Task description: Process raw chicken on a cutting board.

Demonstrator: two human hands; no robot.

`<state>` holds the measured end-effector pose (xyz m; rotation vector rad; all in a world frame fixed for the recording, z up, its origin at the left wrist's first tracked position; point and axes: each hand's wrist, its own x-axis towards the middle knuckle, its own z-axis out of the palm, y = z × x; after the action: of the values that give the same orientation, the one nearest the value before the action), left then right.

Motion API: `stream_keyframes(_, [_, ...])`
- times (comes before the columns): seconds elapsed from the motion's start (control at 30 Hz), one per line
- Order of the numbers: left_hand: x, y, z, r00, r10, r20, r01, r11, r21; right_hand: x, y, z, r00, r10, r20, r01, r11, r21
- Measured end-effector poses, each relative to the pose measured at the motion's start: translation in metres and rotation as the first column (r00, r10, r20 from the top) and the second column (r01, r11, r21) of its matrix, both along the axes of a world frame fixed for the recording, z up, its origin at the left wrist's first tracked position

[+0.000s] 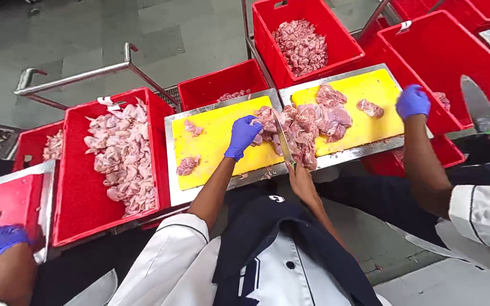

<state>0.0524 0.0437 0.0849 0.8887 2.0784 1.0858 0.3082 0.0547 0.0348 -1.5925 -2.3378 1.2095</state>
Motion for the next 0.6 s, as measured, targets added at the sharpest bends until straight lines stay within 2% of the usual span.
stream_keyframes(0.07, [-0.005,-0.001,0.0,0.995,0.003,0.1,-0.003,1.0,0.0,-0.017,0.01,-0.006,0.998,-0.009,0.067,0.01,1.0,-0.005])
stream_keyframes(0.2, [-0.017,-0.007,-0.005,0.95,0.07,0.305,-0.114,0.985,0.128,-0.029,0.036,-0.001,0.992,-0.025,0.121,0.035,0.995,-0.088])
stream_keyframes(0.37, [-0.017,-0.018,-0.002,0.847,-0.053,0.53,-0.076,0.973,0.219,-0.037,0.039,0.0,0.979,-0.023,0.205,0.04,0.996,-0.078])
stream_keyframes(0.5, [-0.026,-0.039,0.025,0.804,0.004,0.595,-0.241,0.916,0.319,-0.036,0.046,-0.003,0.969,-0.041,0.243,0.064,0.994,-0.089])
stream_keyframes(0.6, [-0.055,-0.068,0.056,0.837,-0.037,0.546,-0.275,0.834,0.479,-0.033,0.046,-0.004,0.969,-0.028,0.245,0.049,0.996,-0.08])
